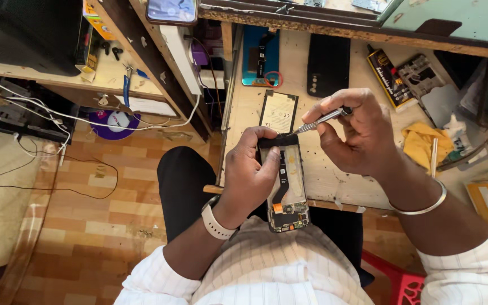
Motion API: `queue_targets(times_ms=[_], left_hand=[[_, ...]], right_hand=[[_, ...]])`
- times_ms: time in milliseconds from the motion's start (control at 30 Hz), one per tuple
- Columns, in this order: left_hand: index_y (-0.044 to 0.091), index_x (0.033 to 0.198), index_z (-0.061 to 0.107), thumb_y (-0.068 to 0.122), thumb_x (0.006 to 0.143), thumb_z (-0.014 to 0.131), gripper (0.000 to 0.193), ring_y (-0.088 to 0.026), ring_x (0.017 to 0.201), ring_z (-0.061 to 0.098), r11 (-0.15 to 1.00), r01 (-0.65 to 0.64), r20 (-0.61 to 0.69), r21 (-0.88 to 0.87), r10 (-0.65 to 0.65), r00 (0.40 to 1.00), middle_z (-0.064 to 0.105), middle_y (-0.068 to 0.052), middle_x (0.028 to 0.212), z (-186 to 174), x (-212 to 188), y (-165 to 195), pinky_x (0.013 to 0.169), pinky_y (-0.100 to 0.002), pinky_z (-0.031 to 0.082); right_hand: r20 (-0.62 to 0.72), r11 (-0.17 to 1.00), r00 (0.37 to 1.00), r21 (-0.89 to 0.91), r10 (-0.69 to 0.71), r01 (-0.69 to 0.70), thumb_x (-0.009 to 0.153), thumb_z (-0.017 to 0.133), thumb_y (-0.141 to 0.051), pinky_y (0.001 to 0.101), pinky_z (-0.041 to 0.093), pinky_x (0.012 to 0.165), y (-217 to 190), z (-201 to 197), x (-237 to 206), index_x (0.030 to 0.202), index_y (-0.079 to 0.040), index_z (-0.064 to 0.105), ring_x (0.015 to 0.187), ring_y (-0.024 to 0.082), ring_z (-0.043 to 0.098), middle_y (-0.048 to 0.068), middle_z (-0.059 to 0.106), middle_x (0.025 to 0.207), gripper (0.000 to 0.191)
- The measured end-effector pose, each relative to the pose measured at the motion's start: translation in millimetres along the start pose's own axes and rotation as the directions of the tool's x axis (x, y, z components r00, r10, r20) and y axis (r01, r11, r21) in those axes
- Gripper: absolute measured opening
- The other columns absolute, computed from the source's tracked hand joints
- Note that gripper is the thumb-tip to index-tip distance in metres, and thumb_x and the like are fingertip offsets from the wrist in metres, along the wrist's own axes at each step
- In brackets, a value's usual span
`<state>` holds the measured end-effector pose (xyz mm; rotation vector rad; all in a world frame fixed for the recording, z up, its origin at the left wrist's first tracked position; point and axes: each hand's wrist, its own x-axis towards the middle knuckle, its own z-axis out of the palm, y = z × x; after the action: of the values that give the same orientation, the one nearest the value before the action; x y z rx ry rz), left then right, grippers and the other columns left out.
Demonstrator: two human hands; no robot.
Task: The person applies adhesive from a tube onto an opened smartphone frame, then presses the frame together and works along its edges. They use a small screwdriver-like tool to pry and work around the phone body, then unscrew components and lift the battery out of the phone.
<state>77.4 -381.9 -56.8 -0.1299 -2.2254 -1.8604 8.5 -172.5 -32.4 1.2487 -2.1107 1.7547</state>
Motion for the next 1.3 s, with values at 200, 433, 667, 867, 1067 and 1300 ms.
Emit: queue_targets(times_ms=[200,433,667,867,1067,1300], left_hand=[[0.003,0.114,0.062,0.003,0.092,0.067,0.023,-0.007,0.057,0.05,0.999,0.04,0.005,0.011,-0.04,0.999,0.07,-0.006,0.089,-0.8,0.3,0.9,0.054,-0.025,0.045],[0.003,0.114,0.062,0.005,0.093,0.066,0.021,-0.011,0.063,0.06,0.999,-0.007,-0.002,0.031,0.007,1.0,0.069,-0.009,0.085,-1.8,-4.7,-4.3,0.06,-0.029,0.051],[0.003,0.108,0.065,0.009,0.089,0.068,0.02,-0.009,0.053,0.058,0.99,-0.018,-0.038,0.143,0.024,0.999,0.066,-0.007,0.07,2.2,-9.5,18.0,0.051,-0.028,0.047],[0.005,0.108,0.065,0.008,0.087,0.067,0.022,-0.006,0.048,0.05,0.983,0.175,-0.005,0.049,-0.174,0.985,0.066,-0.002,0.065,1.3,-32.3,41.1,0.045,-0.026,0.041],[0.003,0.111,0.064,0.006,0.088,0.066,0.023,-0.002,0.054,0.052,0.998,0.064,-0.007,-0.023,-0.064,0.998,0.066,0.0,0.071,4.0,-51.4,45.0,0.048,-0.023,0.043],[0.002,0.111,0.065,0.005,0.088,0.066,0.023,-0.003,0.054,0.053,0.994,0.111,-0.002,-0.006,-0.111,0.994,0.067,0.0,0.073,8.4,-56.8,46.2,0.048,-0.023,0.043]], right_hand=[[0.018,0.996,0.999,-0.085,-0.034,0.035,0.1,0.06,0.01,0.0272,0.061,0.092,-3.8,0.4,6.5,0.127,-0.002,0.043,0.11,0.017,0.071,0.014,0.069,0.113,0.034],[0.127,0.789,0.963,-0.553,-0.237,0.267,0.091,0.083,-0.015,0.032,0.057,0.076,-9.5,1.5,8.5,0.122,-0.003,0.055,0.09,0.019,0.074,0.01,0.072,0.098,0.043],[0.138,0.717,0.975,-0.661,-0.173,0.221,0.086,0.087,-0.022,0.0412,0.054,0.064,-43.2,-1.6,10.5,0.125,-0.007,0.059,0.07,0.027,0.069,0.008,0.072,0.089,0.05],[0.137,0.947,0.981,-0.271,-0.139,0.172,0.102,0.066,-0.01,0.038,0.06,0.084,-72.8,1.3,2.6,0.138,-0.004,0.049,0.095,0.027,0.076,0.009,0.073,0.105,0.04],[0.102,0.867,0.978,-0.453,-0.181,0.208,0.089,0.08,-0.021,0.0359,0.059,0.068,-78.4,-1.8,-12.1,0.119,-0.006,0.053,0.08,0.026,0.073,0.01,0.069,0.093,0.043],[0.1,0.862,0.993,-0.496,-0.062,0.104,0.088,0.084,-0.021,0.0369,0.059,0.069,-81.9,-3.6,-15.6,0.117,-0.007,0.056,0.079,0.025,0.075,0.008,0.072,0.088,0.042]])
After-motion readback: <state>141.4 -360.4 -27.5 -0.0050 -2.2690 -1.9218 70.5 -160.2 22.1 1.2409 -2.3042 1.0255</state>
